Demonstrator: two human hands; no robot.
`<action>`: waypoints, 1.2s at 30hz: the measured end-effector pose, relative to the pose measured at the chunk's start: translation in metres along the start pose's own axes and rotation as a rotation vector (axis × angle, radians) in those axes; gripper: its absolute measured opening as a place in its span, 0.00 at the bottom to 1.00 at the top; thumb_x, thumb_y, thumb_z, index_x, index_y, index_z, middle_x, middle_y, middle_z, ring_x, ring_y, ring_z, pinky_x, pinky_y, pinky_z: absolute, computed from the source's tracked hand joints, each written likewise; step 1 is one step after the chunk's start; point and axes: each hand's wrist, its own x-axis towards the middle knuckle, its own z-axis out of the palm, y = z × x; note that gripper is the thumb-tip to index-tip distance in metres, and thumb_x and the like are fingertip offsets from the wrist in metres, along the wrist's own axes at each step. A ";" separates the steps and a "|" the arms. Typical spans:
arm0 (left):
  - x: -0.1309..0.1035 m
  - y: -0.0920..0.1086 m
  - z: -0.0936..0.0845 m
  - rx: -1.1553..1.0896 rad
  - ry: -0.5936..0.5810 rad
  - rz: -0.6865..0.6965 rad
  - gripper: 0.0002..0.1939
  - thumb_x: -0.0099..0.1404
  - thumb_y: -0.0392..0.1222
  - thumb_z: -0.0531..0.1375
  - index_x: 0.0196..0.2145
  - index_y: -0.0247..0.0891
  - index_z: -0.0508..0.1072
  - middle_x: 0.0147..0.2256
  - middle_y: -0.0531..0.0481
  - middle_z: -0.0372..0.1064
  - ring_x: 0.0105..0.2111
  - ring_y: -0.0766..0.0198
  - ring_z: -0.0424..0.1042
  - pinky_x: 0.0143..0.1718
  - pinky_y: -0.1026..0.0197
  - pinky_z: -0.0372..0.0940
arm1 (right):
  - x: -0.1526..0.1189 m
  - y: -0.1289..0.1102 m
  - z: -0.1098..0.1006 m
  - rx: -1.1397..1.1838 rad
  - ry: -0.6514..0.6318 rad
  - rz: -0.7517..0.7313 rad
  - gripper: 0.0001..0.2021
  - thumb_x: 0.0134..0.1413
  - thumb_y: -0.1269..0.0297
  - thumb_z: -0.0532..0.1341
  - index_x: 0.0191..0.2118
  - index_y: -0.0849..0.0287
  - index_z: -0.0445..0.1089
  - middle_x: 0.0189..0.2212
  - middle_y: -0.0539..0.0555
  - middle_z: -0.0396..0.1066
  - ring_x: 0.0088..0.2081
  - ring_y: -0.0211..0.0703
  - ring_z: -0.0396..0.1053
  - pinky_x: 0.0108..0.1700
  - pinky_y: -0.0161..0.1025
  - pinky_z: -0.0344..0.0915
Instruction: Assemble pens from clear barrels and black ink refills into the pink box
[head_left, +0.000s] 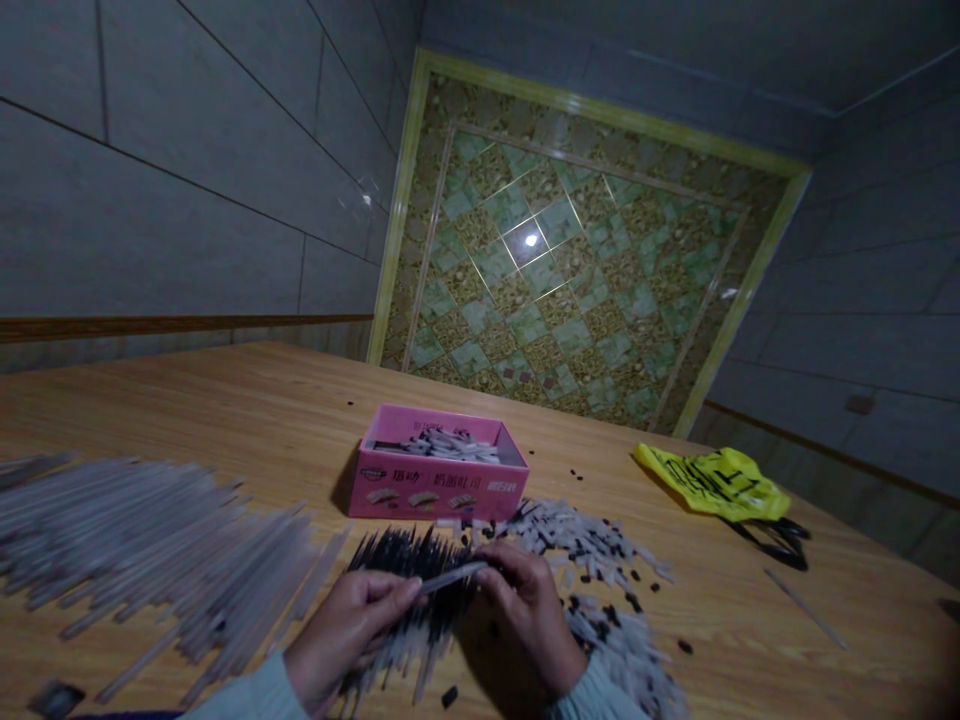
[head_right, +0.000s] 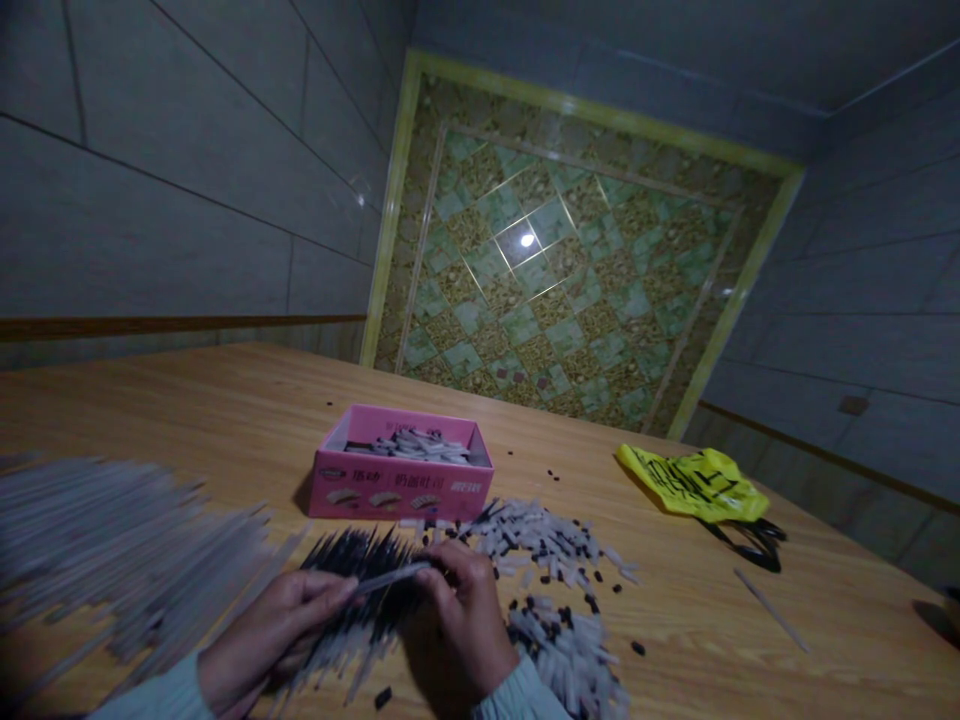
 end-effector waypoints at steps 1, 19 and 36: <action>0.000 0.000 0.000 0.041 0.006 0.021 0.23 0.46 0.60 0.62 0.24 0.34 0.72 0.09 0.67 0.40 0.10 0.76 0.36 0.14 0.67 0.31 | 0.000 -0.002 -0.001 -0.039 -0.017 -0.022 0.07 0.54 0.66 0.59 0.34 0.58 0.74 0.28 0.53 0.71 0.32 0.43 0.68 0.34 0.35 0.61; -0.016 0.014 0.002 0.772 0.168 0.555 0.10 0.58 0.41 0.57 0.28 0.42 0.79 0.25 0.50 0.71 0.28 0.61 0.70 0.29 0.63 0.61 | 0.000 0.015 0.012 0.496 -0.089 0.454 0.22 0.41 0.49 0.64 0.13 0.61 0.58 0.11 0.42 0.47 0.15 0.28 0.42 0.18 0.31 0.37; 0.008 0.003 -0.015 0.487 0.187 0.325 0.19 0.54 0.52 0.57 0.29 0.32 0.79 0.28 0.44 0.78 0.32 0.53 0.73 0.33 0.59 0.64 | 0.002 0.010 0.015 0.298 0.113 0.261 0.11 0.41 0.62 0.67 0.32 0.62 0.74 0.28 0.55 0.75 0.32 0.46 0.71 0.35 0.38 0.66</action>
